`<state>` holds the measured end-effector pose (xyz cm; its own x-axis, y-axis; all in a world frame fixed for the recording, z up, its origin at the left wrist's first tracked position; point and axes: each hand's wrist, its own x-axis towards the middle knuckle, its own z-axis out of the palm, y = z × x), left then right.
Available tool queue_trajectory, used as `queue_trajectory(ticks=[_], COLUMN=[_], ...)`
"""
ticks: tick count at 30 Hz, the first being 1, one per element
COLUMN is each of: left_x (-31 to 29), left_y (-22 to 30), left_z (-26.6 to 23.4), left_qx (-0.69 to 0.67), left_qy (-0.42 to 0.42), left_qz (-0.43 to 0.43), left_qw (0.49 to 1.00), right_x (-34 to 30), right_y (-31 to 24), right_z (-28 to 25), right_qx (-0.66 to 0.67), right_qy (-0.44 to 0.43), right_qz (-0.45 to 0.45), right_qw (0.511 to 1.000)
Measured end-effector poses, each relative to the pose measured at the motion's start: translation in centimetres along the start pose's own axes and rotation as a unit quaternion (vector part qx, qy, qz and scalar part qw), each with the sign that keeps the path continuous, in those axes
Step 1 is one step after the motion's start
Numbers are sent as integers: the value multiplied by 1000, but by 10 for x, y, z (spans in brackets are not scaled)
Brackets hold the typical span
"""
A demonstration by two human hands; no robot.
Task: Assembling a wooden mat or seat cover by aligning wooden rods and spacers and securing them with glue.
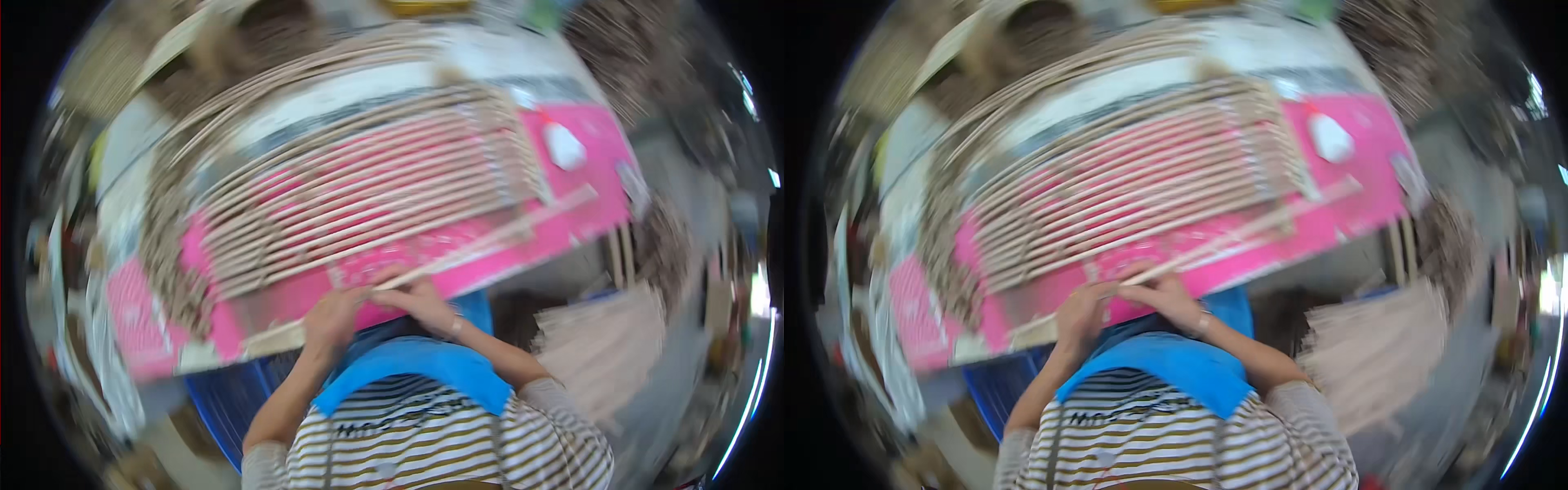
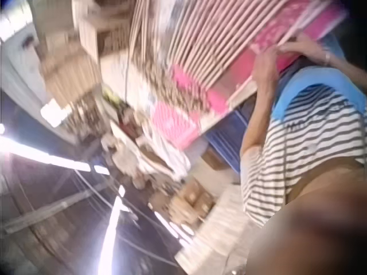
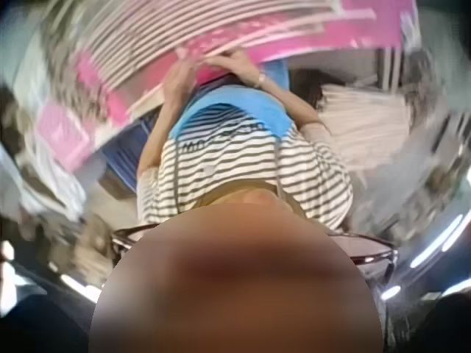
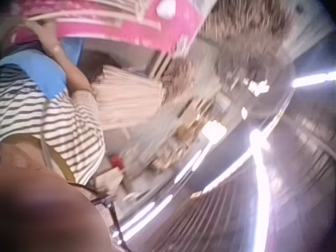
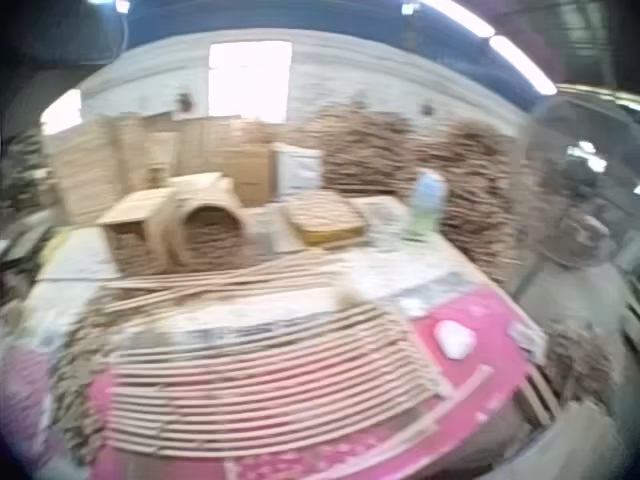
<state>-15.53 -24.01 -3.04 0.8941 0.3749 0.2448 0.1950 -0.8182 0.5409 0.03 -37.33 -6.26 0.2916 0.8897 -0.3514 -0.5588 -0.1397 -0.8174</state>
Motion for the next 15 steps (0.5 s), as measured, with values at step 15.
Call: queue_trajectory(ticks=[15], left_x=[1], left_y=[-23], left_z=[-19], left_qx=[-212], left_qy=[-156], left_qz=[-223], left_qw=[939], right_x=[-40], right_y=[-43], right_z=[-124], right_qx=[161], right_qy=[176], right_qz=[-205], right_qw=[949])
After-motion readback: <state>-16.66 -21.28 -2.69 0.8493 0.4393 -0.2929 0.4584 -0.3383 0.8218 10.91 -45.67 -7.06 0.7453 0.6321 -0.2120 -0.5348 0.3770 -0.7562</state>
